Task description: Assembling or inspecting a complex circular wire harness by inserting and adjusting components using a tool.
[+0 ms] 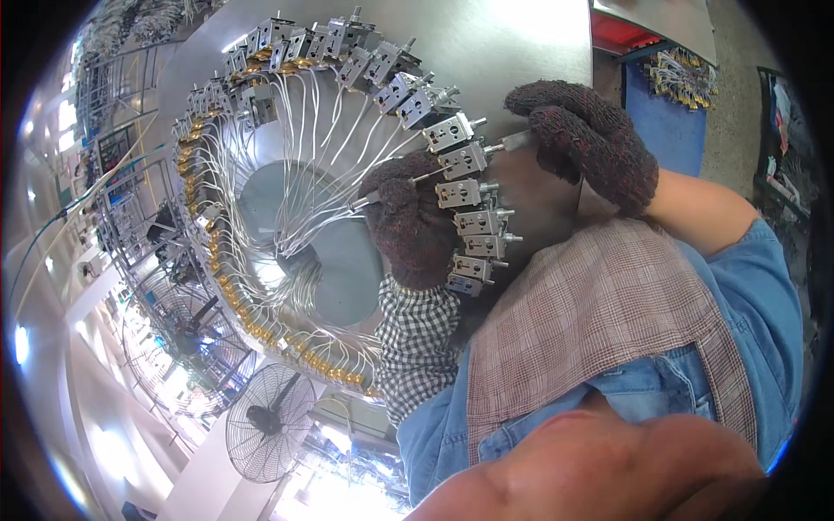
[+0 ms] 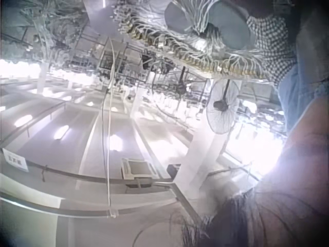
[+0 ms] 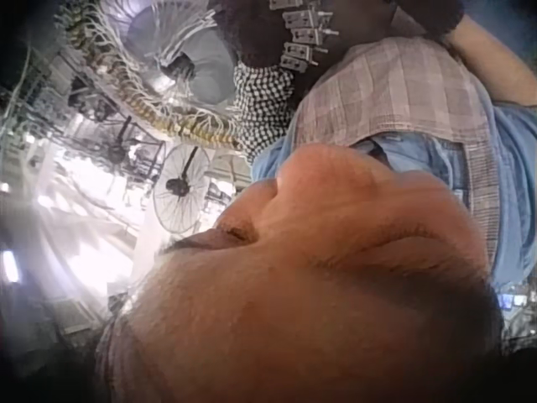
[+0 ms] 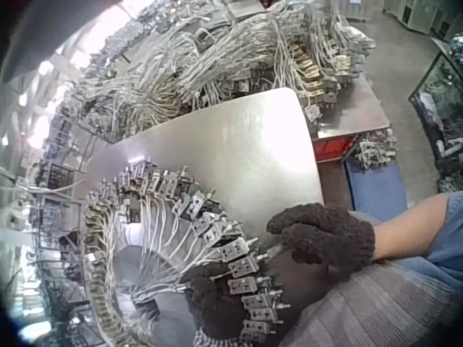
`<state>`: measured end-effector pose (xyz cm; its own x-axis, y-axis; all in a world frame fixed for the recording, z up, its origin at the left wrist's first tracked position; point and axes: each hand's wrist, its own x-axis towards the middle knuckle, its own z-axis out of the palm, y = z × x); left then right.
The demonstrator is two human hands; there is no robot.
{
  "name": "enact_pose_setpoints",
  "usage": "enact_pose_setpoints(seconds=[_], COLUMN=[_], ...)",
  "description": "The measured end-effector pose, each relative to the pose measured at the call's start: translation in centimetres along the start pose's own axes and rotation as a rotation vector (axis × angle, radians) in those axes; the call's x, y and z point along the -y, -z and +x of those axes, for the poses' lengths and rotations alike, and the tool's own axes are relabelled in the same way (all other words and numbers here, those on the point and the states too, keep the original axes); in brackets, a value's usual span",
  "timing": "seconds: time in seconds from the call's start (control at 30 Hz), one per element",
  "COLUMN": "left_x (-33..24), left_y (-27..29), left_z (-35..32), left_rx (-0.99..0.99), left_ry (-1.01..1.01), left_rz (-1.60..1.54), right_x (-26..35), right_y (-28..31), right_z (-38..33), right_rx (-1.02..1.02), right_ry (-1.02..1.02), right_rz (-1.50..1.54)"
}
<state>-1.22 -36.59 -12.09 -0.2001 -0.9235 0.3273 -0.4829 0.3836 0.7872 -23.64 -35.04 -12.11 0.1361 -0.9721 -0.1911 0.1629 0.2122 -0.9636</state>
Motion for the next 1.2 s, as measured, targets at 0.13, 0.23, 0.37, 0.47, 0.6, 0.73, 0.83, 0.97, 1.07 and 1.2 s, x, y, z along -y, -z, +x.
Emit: enact_pose_setpoints(seconds=[0.13, 0.23, 0.37, 0.47, 0.6, 0.73, 0.83, 0.97, 1.07, 1.2], left_x=[-0.1, -0.1, -0.2, -0.3, -0.7, -1.3, -1.2, -2.1, -2.6, -2.2], left_y=[-0.3, 0.2, 0.2, 0.4, 0.3, 0.4, 0.1, 0.0, 0.2, 0.2], left_z=[-0.3, -0.4, -0.1, -0.1, 0.2, 0.5, 0.4, 0.9, 1.1, 0.8], left_rx=[-0.135, -0.106, -0.098, -0.07, -0.109, -0.072, -0.017, -0.071, -0.075, -0.083], left_ry=[0.422, 0.449, 0.479, 0.512, 0.503, 0.466, 0.165, 0.44, 0.468, 0.483], left_rz=[-0.665, -0.723, -0.972, -0.747, -0.891, -0.63, -0.206, -0.48, -0.461, -0.483], right_x=[0.8, 0.8, 0.7, -0.6, 0.4, -0.4, 0.0, -0.2, -0.2, 0.2], right_y=[-0.5, -0.4, -0.3, -0.7, 0.0, -0.4, -0.1, 0.2, 0.0, -0.6], right_z=[0.0, 0.0, -0.2, 0.3, -0.5, -0.5, -0.7, -0.9, -0.9, -0.7], right_rx=[-0.033, -0.044, -0.033, -0.121, -0.006, 0.013, 0.008, 0.072, 0.033, -0.024], right_ry=[-0.108, -0.091, -0.105, 0.33, 0.165, 0.198, 0.181, 0.127, 0.064, -0.026], right_rz=[0.028, 0.018, 0.015, -0.193, -0.195, -0.221, -0.187, -0.281, -0.158, 0.021])
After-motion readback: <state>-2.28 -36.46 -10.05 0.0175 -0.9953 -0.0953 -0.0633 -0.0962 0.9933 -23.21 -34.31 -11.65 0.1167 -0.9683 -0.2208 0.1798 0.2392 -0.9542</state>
